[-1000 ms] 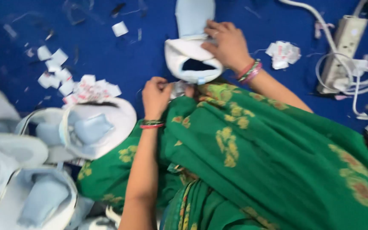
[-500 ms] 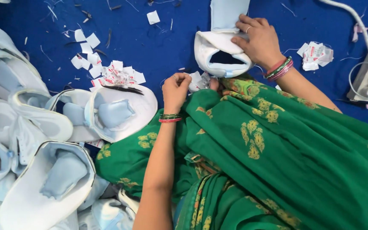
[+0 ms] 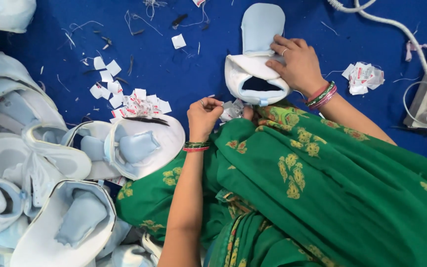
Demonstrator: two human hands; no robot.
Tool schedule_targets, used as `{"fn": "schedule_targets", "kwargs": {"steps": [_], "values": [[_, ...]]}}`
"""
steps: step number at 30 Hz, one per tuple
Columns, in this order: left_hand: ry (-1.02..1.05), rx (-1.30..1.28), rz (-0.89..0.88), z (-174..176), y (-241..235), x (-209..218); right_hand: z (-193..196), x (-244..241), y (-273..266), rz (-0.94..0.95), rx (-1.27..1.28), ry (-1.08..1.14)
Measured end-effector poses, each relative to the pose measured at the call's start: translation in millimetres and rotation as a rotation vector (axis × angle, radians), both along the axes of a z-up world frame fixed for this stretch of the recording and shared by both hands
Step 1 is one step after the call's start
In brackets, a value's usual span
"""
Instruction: Ironing shoe tongue components and applying labels during preparation for assembly.
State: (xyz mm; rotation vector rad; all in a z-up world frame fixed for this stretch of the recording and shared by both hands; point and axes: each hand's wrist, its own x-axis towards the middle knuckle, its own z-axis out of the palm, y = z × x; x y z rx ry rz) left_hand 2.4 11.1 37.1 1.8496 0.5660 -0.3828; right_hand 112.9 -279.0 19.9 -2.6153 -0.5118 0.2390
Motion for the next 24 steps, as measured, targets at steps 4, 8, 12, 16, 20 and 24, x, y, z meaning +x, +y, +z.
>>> {"fn": "schedule_targets", "kwargs": {"steps": [4, 8, 12, 16, 20, 24], "values": [[-0.009, -0.049, 0.022, -4, 4, -2, 1, 0, 0, 0.002, -0.007, 0.023], [0.090, -0.281, 0.139, -6, 7, -5, 8, 0, 3, -0.003, -0.008, 0.023], [0.089, -0.313, 0.151, -4, 8, -5, 3, -2, 2, 0.012, -0.023, 0.009], [0.076, -0.138, -0.004, 16, 10, -5, 2, -1, 2, 0.010, -0.028, 0.001], [-0.017, 0.104, -0.086, 24, 12, -3, 4, 0, 2, 0.004, -0.043, 0.012], [-0.111, -0.014, 0.001, 43, -3, 36, 5, 3, 3, -0.007, -0.036, 0.016]]}}
